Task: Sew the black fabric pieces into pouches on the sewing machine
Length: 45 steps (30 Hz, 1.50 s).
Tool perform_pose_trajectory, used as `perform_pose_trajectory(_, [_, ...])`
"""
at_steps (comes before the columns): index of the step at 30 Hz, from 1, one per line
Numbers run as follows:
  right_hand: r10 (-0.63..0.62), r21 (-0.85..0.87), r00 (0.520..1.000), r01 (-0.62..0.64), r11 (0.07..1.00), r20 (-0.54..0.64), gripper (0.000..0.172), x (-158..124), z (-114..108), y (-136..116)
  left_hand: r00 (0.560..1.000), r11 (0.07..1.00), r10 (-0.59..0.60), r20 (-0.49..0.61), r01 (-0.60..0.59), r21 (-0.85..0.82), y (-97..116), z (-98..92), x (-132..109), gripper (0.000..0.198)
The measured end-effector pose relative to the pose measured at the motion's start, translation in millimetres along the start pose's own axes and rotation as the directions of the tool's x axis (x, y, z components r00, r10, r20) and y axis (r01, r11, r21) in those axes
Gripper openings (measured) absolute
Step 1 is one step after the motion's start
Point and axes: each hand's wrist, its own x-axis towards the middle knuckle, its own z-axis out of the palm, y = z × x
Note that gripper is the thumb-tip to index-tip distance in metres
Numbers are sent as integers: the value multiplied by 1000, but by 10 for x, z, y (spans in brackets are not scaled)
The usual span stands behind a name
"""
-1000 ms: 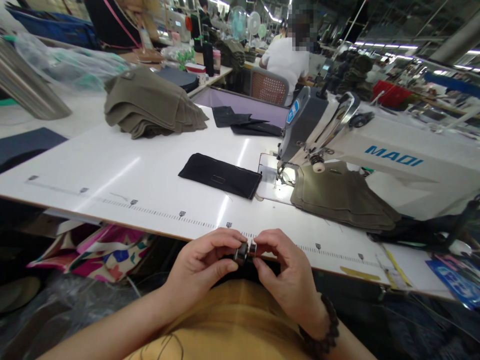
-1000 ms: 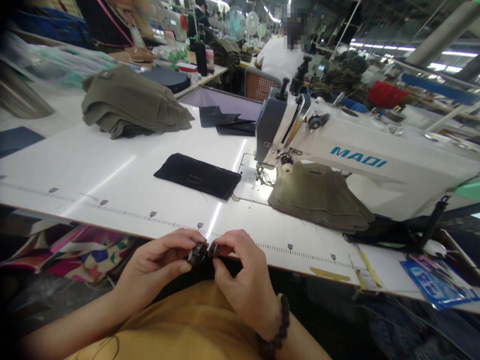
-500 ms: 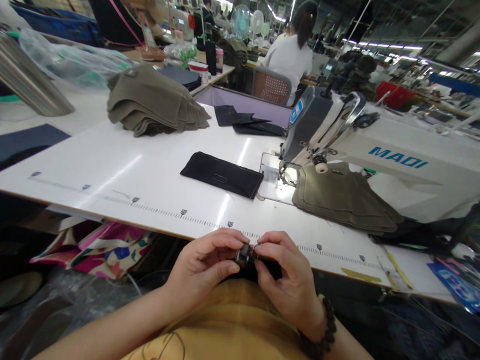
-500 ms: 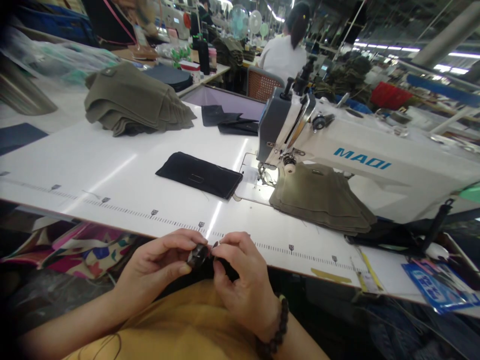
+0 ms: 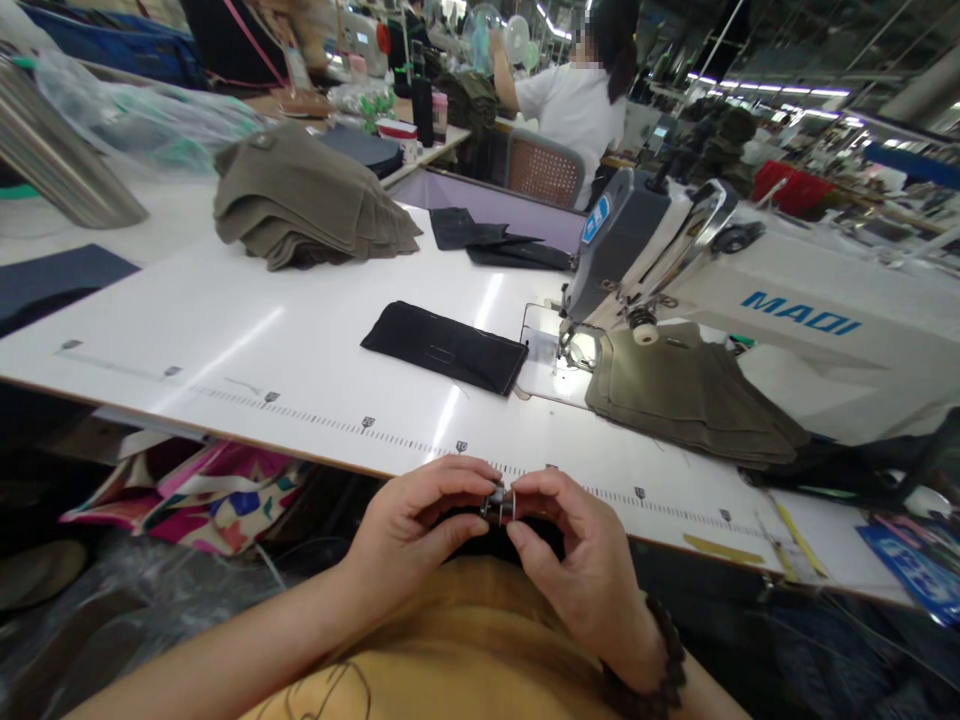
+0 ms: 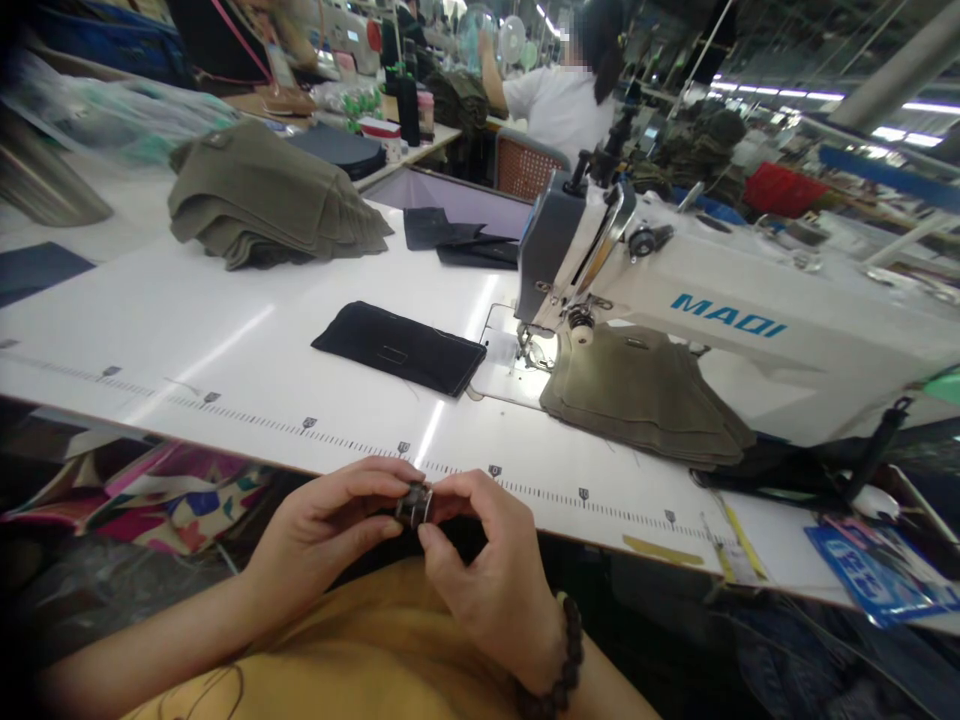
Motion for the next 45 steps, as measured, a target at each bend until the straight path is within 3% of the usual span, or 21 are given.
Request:
perform_pose_trajectory(4, [12,4,1000,-12,1000,-19,19,2,-1,10,998,999,-53,17,53,7,-32,10,16,23])
perform_pose_trajectory(9, [15,-81,1000,-14,997,0,9,29,-39,-10,948,913,-307,78,317,-257,-90,24,-8,34])
perform_pose_trajectory(11, [31,-95,999,-32,995,-13,8,43,-62,-15,925,861,-357,129,380,-339,-99,23,-16,39])
perform_pose_trajectory(15, [130,23,990,-131,991,45,17,79,-114,-13,900,778,-351,258,433,-455,-97,18,-15,49])
perform_pose_trajectory(21, [123,114,972,-148,982,201,17,137,-160,-28,864,699,-348,365,498,-513,-111,26,-23,54])
perform_pose_trajectory(25, [75,129,993,-86,988,88,17,143,-149,-21,852,656,-352,387,520,-548,-115,53,-35,51])
perform_pose_trajectory(29, [-3,-23,997,2,1000,-81,15,129,-138,-8,841,631,-359,404,538,-559,-120,65,-43,36])
perform_pose_trajectory(33, [-46,-144,990,27,989,-131,15,114,-132,9,800,567,-412,436,600,-565,-125,50,-38,27])
perform_pose_trajectory(36, [-73,-228,984,34,973,-165,15,100,-123,32,799,531,-406,444,602,-597,-123,39,-25,25])
perform_pose_trajectory(39, [-76,-294,985,27,955,-154,16,84,-112,43,813,511,-400,424,582,-633,-125,38,-15,25])
perform_pose_trajectory(42, [-18,-273,998,0,962,-64,15,68,-103,23,839,531,-383,387,542,-651,-141,53,-14,25])
perform_pose_trajectory(45, [34,-220,999,-29,975,19,16,54,-105,-14,834,539,-364,415,552,-636,-163,77,-16,24])
